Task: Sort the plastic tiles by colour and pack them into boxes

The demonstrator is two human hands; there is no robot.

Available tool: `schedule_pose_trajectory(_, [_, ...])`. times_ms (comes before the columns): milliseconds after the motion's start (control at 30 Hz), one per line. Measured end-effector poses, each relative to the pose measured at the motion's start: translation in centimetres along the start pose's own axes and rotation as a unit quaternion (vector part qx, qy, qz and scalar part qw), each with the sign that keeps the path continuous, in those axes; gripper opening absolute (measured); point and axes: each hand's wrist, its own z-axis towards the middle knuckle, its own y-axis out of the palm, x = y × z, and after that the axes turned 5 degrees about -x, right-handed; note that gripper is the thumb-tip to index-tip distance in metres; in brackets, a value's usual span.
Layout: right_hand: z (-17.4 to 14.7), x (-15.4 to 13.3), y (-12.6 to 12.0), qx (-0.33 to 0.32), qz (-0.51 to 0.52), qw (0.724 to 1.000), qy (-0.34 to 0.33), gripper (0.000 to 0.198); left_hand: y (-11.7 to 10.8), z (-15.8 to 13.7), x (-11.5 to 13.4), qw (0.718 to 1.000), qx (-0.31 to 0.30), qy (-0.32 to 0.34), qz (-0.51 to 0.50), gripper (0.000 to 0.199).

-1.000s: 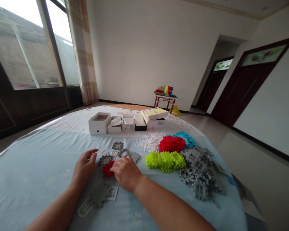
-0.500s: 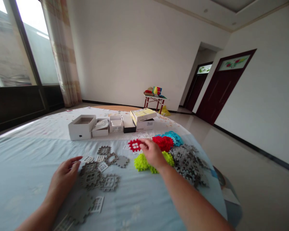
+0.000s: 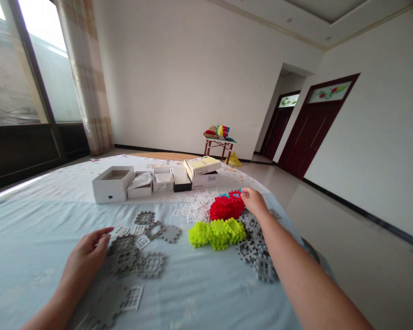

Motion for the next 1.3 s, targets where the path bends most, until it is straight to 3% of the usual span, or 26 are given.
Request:
schedule_pose_trajectory(133, [-0.7,-1.1,-0.6,0.034,-0.026,0.998,-0.054,0.027,0.2,0.0,-0.3,1.0,0.008,0.003,-0.009,0.045])
schedule_pose_trajectory(267, [-2.4,-4.3,0.2,0.018,-0.008,0.99,-0.14,0.026,0.4,-0.3,0.1,0.999,0.018,0.01,-0.024,0.04])
schedule_pose_trajectory(400, [-5.4,-9.3,2.5,-0.054,0.048,0.961,-0.267,0.022,0.4,-0.8,0.7,0.998,0.038,0.011,-0.042,0.038])
schedule_pose_trajectory(567, [-9.2,-14.7,6.1,-0.183,0.075,0.921,-0.336,0.019,0.4,-1.1,1.1,0.996,0.05,0.007,-0.072,0.037])
schedule_pose_trajectory(800, [-10.8,-17.4,11.7,-0.295,-0.001,0.885,-0.361,0.027,0.7,-1.1,0.8,0.994,0.047,0.01,-0.099,0.037])
schedule_pose_trajectory(967, [-11.2,-18.0,13.9,-0.335,-0.081,0.868,-0.356,0.031,0.7,-1.2,0.7,0.993,0.047,0.011,-0.106,0.035])
schedule_pose_trajectory(1133, [-11.7,-18.3,13.6,-0.327,-0.091,0.869,-0.359,0.02,0.8,-1.2,0.7,0.993,0.043,0.012,-0.109,0.035])
schedule_pose_trajectory(1300, [-11.9,-18.0,11.1,-0.274,0.014,0.907,-0.319,0.024,0.6,-1.2,0.8,0.994,0.045,0.011,-0.103,0.036])
